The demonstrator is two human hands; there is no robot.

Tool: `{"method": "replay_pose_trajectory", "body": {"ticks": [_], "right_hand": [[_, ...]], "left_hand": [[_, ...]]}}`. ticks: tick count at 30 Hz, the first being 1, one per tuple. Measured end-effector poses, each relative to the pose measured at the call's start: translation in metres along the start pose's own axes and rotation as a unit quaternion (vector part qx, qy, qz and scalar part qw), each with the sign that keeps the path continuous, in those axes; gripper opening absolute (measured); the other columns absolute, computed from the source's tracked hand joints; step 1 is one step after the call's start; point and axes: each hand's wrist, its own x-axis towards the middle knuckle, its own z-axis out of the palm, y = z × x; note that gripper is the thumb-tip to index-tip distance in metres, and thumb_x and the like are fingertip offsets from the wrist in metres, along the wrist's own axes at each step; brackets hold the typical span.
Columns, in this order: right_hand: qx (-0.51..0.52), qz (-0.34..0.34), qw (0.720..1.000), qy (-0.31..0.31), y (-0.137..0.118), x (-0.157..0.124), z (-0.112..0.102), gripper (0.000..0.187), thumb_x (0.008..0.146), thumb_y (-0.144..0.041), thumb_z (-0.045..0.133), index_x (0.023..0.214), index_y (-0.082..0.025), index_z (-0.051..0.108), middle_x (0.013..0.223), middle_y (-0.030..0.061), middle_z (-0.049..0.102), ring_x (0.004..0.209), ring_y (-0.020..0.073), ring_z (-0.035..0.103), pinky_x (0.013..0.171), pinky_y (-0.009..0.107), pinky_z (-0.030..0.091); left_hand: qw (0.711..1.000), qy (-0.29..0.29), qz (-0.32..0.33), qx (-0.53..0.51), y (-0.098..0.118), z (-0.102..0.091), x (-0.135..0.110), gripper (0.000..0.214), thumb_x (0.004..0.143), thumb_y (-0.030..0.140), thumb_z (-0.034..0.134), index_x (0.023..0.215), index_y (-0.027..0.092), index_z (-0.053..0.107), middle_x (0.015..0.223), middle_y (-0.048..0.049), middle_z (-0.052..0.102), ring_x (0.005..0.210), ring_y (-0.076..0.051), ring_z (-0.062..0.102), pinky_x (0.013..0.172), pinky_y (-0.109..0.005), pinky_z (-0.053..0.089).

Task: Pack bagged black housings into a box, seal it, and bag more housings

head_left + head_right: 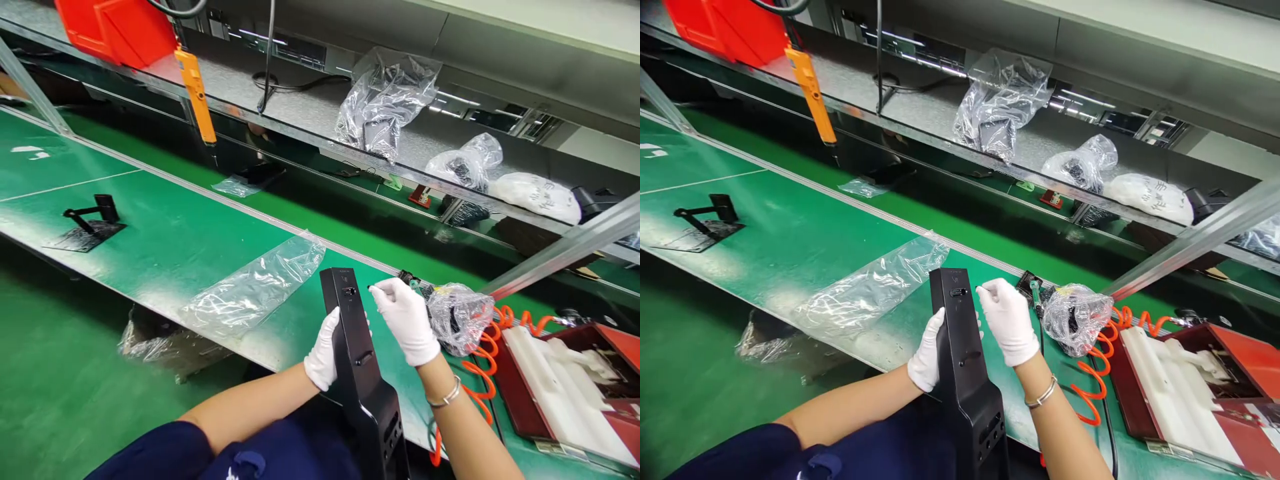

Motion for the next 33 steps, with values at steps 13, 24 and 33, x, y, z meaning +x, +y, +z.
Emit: {"method": "replay_pose_trajectory", "body": {"ticks": [13, 24, 33], "right_hand": [[-0.435, -0.154, 0.878, -0.13, -0.039, 0.007, 0.06, 0.025, 0.101, -0.021, 0.044, 0.106, -0.018, 0.068, 0.1, 0.008, 0.067, 0.083, 0.0174, 0.061, 0.057, 0.028, 0.029], [0.045, 0.003, 0.992, -0.116, -0.001, 0.032, 0.061, 0.067, 0.093, -0.073, 0.033, 0.092, -0.016, 0.067, 0.072, 0.0051, 0.062, 0.061, 0.0148, 0.057, 0.064, 0.03, 0.048], [0.004, -0.179, 0.983, -0.038, 0.013, 0.038, 0.053, 0.035, 0.089, -0.053, 0.058, 0.096, -0.022, 0.073, 0.119, 0.0084, 0.064, 0.122, 0.0243, 0.055, 0.113, 0.049, 0.04]], "left_hand": [[0.99, -0.018, 0.021, -0.136, 0.003, -0.012, 0.012, 0.034, 0.092, 0.039, 0.062, 0.105, 0.011, 0.076, 0.101, -0.0099, 0.079, 0.12, -0.027, 0.065, 0.116, -0.039, 0.041], [0.99, -0.043, -0.004, -0.131, 0.01, -0.017, 0.02, 0.041, 0.088, 0.049, 0.067, 0.1, 0.011, 0.073, 0.089, -0.009, 0.078, 0.08, -0.021, 0.073, 0.091, -0.035, 0.056], [0.992, -0.058, -0.015, -0.115, 0.019, -0.014, 0.012, 0.05, 0.089, 0.056, 0.061, 0.106, 0.011, 0.073, 0.094, -0.0107, 0.079, 0.084, -0.025, 0.074, 0.09, -0.039, 0.057]]}}
